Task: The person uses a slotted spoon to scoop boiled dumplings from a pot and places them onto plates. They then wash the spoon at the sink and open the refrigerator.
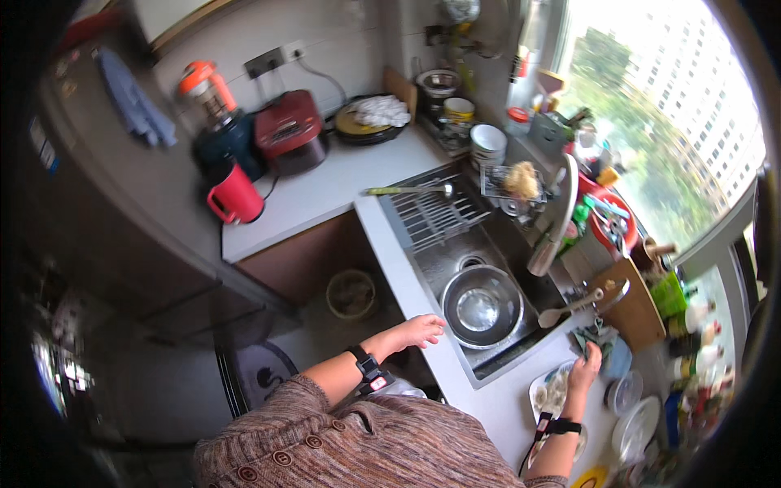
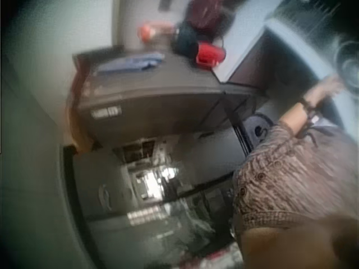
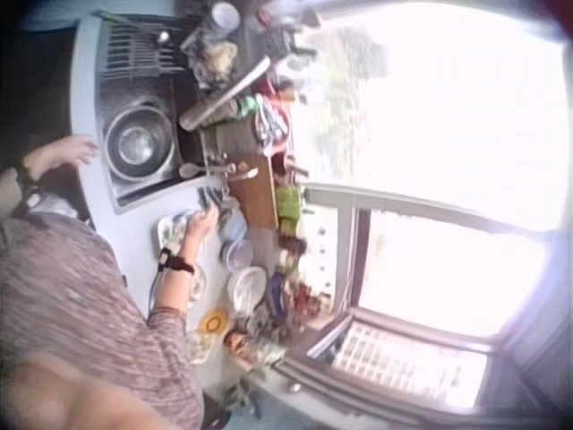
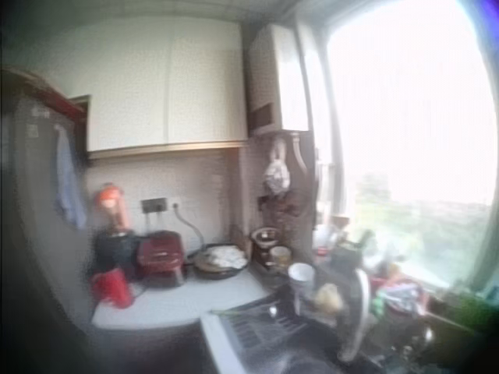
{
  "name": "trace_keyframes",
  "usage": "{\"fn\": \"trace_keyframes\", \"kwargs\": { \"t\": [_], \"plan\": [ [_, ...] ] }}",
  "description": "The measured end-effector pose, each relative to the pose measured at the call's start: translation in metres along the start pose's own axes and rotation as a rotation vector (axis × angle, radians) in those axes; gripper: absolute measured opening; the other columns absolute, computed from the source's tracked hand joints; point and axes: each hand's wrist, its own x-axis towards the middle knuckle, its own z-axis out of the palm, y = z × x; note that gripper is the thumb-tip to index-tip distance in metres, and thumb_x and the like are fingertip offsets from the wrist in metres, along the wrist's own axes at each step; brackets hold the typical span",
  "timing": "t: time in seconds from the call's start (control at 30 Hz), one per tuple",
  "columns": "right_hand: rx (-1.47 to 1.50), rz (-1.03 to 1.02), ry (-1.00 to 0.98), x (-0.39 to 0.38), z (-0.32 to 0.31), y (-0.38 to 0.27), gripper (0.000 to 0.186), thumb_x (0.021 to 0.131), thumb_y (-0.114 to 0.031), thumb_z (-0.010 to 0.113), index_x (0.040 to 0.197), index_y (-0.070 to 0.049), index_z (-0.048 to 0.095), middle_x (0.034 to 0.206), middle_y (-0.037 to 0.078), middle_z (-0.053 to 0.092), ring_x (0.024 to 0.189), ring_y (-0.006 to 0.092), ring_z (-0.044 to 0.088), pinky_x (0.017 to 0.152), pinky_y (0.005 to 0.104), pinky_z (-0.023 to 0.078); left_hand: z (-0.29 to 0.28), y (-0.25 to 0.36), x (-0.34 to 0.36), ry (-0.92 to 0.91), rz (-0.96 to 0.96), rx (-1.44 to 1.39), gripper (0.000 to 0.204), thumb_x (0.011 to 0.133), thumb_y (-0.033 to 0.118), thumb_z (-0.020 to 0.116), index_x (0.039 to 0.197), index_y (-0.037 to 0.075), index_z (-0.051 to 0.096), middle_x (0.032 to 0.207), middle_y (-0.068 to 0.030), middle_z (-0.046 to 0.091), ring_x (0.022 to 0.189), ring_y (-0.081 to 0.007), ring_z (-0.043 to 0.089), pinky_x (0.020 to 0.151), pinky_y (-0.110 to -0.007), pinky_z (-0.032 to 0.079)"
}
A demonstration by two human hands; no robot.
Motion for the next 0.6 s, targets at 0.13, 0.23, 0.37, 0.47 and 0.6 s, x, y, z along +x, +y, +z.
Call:
{"fn": "trace_keyframes", "kwargs": {
  "t": [0.13, 0.23, 0.37, 0.47, 0.6],
  "plan": [
    [0.004, -0.04, -0.044, 0.023, 0.013, 0.033, 0.037, 0.073, -0.005, 0.055, 0.109, -0.004, 0.064, 0.107, 0.018, 0.064, 0.102, 0.0336, 0.06, 0.09, 0.0405, 0.047, -0.011, -0.014, -0.022, 0.138, 0.023, -0.086, 0.039, 0.091, 0.025, 0.059, 0.122, 0.002, 0.053, 0.111, -0.0095, 0.062, 0.097, -0.0191, 0.062, 0.078, -0.033, 0.052],
    [0.064, 0.104, -0.055, 0.062, -0.004, 0.075, 0.025, 0.081, -0.015, 0.057, 0.103, -0.011, 0.067, 0.092, 0.015, 0.068, 0.086, 0.0272, 0.066, 0.077, 0.0365, 0.051, -0.023, -0.03, -0.06, 0.246, 0.082, -0.071, 0.036, 0.092, 0.023, 0.057, 0.122, 0.003, 0.054, 0.11, -0.0099, 0.063, 0.093, -0.0168, 0.063, 0.074, -0.028, 0.051],
    [0.119, 0.241, -0.564, 0.085, 0.005, 0.098, 0.03, 0.084, -0.016, 0.057, 0.11, -0.004, 0.066, 0.093, 0.008, 0.069, 0.086, 0.0187, 0.062, 0.078, 0.0315, 0.049, -0.042, -0.051, -0.098, 0.426, -0.052, -0.106, 0.035, 0.092, 0.024, 0.056, 0.122, 0.005, 0.054, 0.112, -0.0101, 0.064, 0.093, -0.0162, 0.064, 0.073, -0.029, 0.052],
    [0.158, 0.315, -0.835, 0.09, 0.011, 0.116, 0.039, 0.09, -0.023, 0.055, 0.122, -0.001, 0.057, 0.101, 0.002, 0.064, 0.087, 0.0126, 0.055, 0.076, 0.0277, 0.046, -0.046, -0.071, -0.118, 0.495, -0.11, -0.153, 0.035, 0.092, 0.023, 0.056, 0.122, 0.006, 0.053, 0.113, -0.0099, 0.064, 0.094, -0.0169, 0.064, 0.072, -0.03, 0.052],
    [0.455, 0.117, -0.684, 0.089, 0.013, 0.147, 0.034, 0.091, -0.021, 0.049, 0.118, -0.002, 0.057, 0.099, 0.011, 0.061, 0.086, 0.0215, 0.053, 0.078, 0.0361, 0.043, -0.052, -0.092, -0.131, 0.452, -0.089, -0.193, 0.039, 0.091, 0.028, 0.06, 0.124, 0.009, 0.054, 0.113, -0.0064, 0.064, 0.098, -0.0153, 0.062, 0.078, -0.029, 0.049]
  ]
}}
